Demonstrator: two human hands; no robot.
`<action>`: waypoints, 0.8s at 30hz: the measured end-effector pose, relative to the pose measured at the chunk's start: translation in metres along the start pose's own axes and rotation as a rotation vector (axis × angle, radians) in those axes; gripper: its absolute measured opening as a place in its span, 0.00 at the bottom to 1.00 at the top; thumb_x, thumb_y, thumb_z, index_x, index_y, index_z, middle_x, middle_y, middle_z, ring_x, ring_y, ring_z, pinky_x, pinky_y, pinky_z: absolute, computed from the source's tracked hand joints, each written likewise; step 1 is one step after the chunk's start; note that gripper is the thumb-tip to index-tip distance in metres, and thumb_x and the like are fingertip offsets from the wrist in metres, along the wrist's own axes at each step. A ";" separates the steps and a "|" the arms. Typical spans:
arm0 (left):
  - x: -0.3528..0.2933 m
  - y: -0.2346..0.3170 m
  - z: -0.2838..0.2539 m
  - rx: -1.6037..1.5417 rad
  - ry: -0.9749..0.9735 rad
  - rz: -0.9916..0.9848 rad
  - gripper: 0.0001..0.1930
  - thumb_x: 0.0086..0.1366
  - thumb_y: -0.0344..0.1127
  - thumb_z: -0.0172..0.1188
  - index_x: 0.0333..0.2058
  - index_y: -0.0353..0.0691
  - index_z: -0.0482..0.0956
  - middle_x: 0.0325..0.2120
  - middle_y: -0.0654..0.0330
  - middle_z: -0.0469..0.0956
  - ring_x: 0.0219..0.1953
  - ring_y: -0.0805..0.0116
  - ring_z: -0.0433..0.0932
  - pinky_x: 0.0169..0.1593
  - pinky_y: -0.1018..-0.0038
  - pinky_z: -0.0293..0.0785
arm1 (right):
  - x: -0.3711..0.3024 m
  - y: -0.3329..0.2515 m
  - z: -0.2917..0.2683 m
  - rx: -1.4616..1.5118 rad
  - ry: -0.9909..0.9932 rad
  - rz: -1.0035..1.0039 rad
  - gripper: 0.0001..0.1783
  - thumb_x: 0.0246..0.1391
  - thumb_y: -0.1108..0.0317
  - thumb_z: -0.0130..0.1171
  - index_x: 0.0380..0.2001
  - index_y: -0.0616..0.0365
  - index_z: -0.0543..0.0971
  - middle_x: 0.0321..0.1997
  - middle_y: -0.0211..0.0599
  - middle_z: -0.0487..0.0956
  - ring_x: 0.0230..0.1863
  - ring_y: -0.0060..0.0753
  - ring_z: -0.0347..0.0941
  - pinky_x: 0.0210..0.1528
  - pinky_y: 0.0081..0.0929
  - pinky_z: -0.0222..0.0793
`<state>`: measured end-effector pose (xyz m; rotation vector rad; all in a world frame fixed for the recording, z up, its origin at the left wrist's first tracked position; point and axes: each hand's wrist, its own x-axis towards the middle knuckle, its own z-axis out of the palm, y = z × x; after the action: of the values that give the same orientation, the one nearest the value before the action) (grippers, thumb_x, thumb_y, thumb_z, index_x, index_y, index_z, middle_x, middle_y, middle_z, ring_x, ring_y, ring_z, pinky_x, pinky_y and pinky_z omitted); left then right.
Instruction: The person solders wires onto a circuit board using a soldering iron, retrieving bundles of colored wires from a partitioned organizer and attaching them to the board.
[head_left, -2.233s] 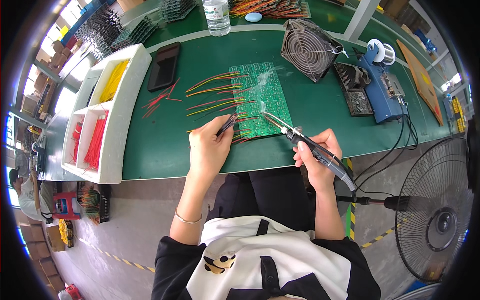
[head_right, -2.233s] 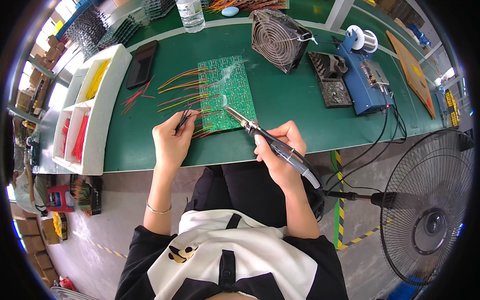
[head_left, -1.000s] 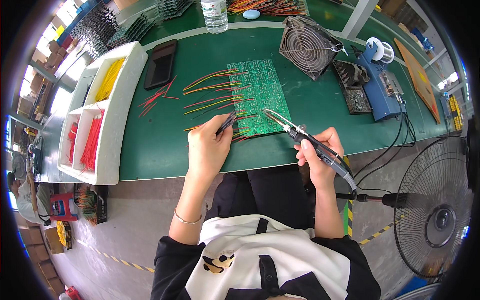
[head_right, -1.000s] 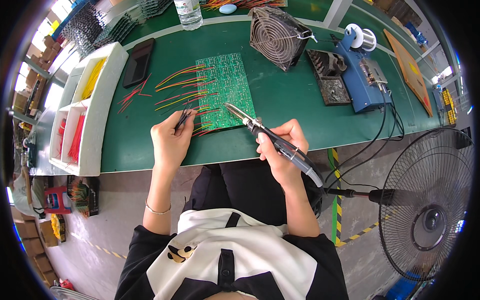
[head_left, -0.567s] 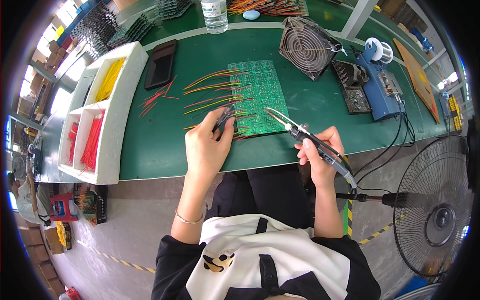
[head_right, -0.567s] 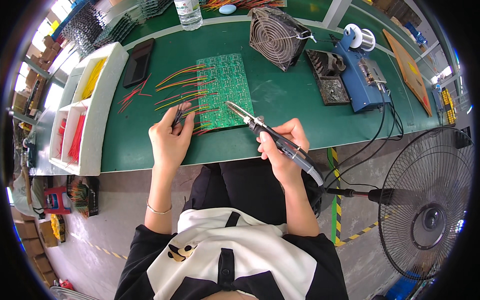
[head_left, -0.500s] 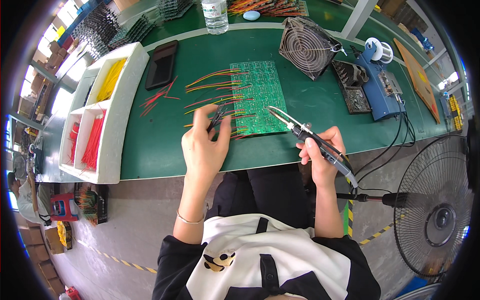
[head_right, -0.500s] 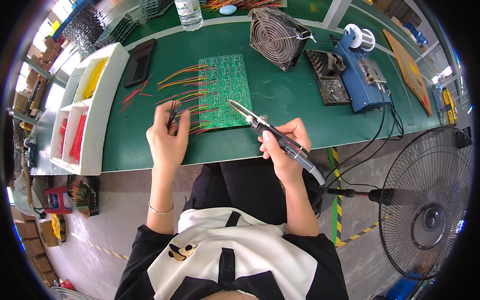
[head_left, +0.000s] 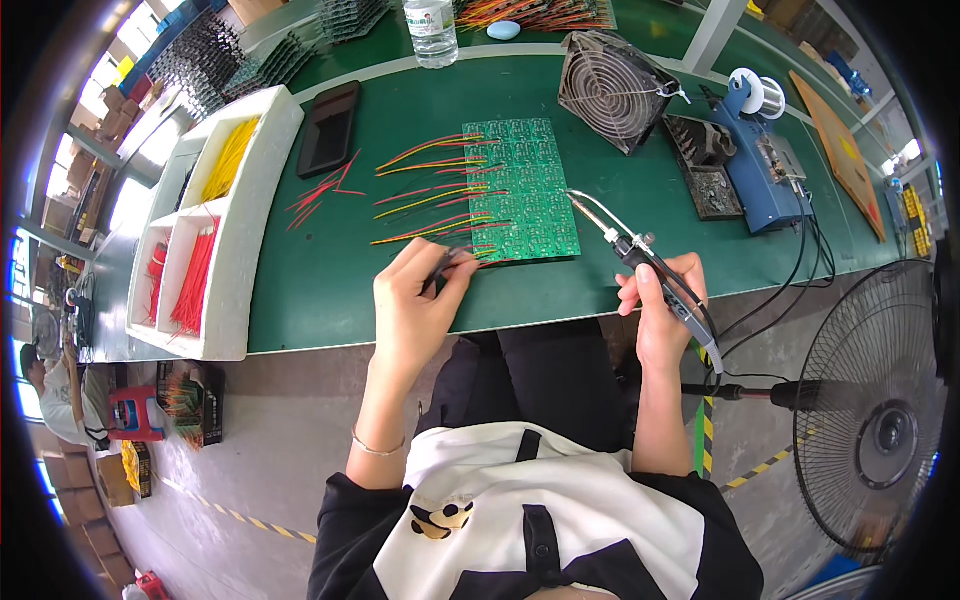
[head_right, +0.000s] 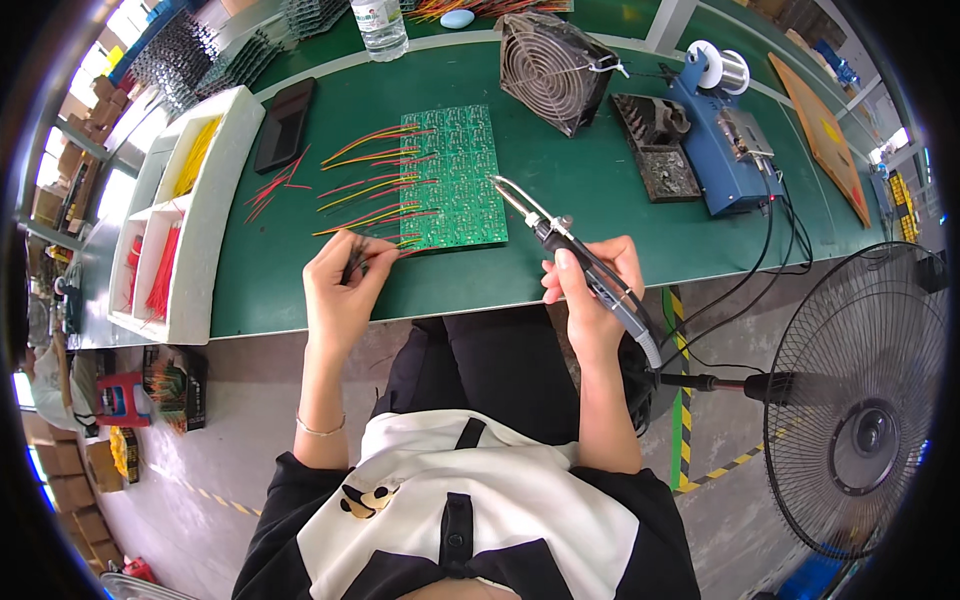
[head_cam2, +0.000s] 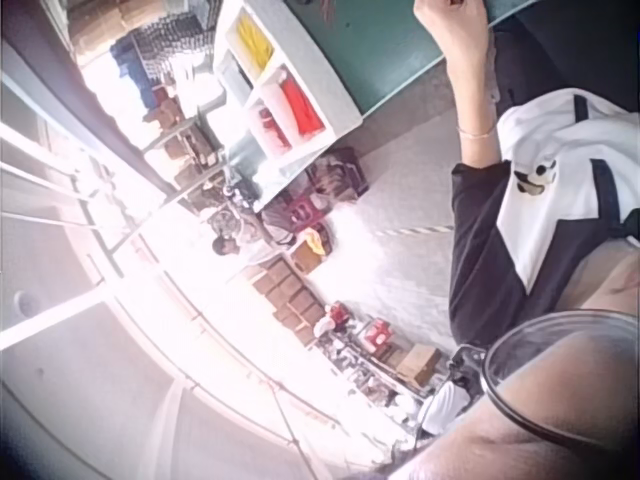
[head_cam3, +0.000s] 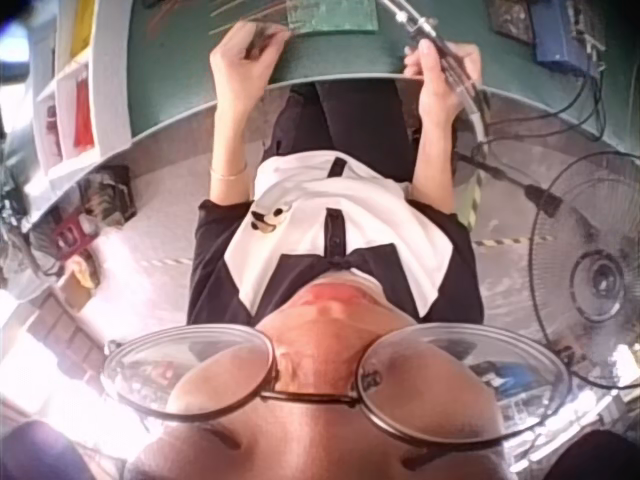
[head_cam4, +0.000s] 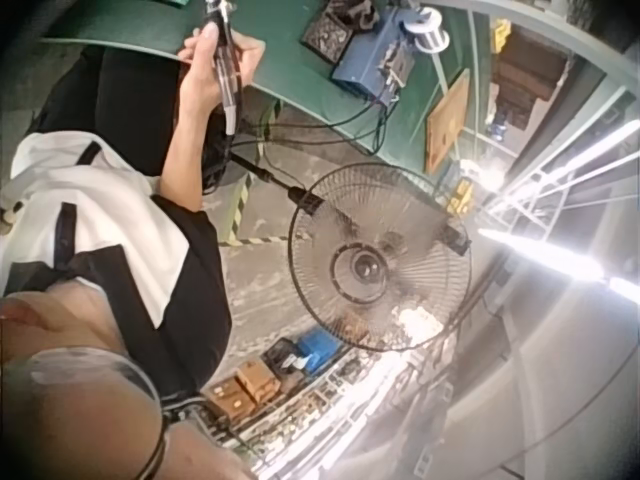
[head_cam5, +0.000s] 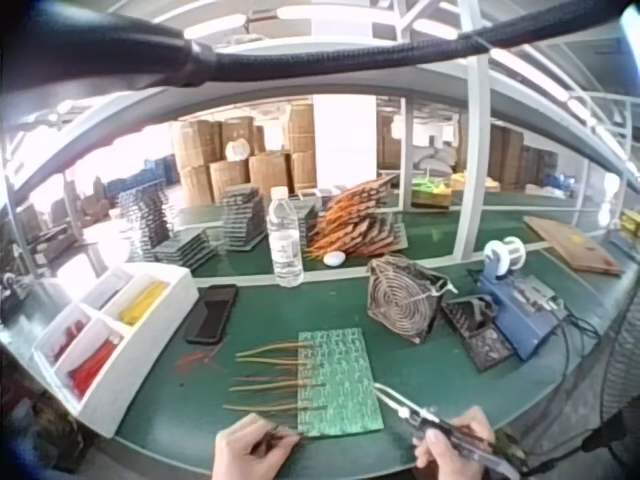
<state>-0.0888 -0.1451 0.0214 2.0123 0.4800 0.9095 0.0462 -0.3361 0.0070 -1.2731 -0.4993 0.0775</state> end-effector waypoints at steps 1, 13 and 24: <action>0.000 0.000 0.000 0.096 -0.054 0.058 0.03 0.53 0.20 0.59 0.23 0.31 0.74 0.20 0.67 0.72 0.19 0.84 0.58 0.20 0.85 0.52 | -0.001 0.000 0.000 0.000 0.000 -0.001 0.12 0.51 0.74 0.58 0.27 0.60 0.63 0.16 0.38 0.73 0.15 0.21 0.70 0.28 0.22 0.75; -0.010 -0.002 0.010 0.157 -0.009 0.103 0.08 0.49 0.21 0.61 0.30 0.35 0.82 0.17 0.65 0.65 0.16 0.81 0.58 0.19 0.82 0.55 | -0.019 0.002 -0.012 0.062 -0.166 0.071 0.12 0.47 0.78 0.59 0.28 0.61 0.64 0.25 0.45 0.77 0.19 0.19 0.72 0.20 0.14 0.70; -0.011 -0.002 0.012 0.189 -0.056 0.172 0.19 0.40 0.16 0.60 0.34 0.39 0.82 0.16 0.62 0.64 0.17 0.73 0.64 0.22 0.80 0.62 | -0.022 0.003 -0.010 0.023 -0.231 0.080 0.14 0.45 0.78 0.61 0.26 0.60 0.64 0.23 0.40 0.77 0.20 0.17 0.73 0.20 0.13 0.70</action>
<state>-0.0873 -0.1577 0.0109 2.2728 0.3774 0.9373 0.0309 -0.3514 -0.0047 -1.2676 -0.6434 0.2988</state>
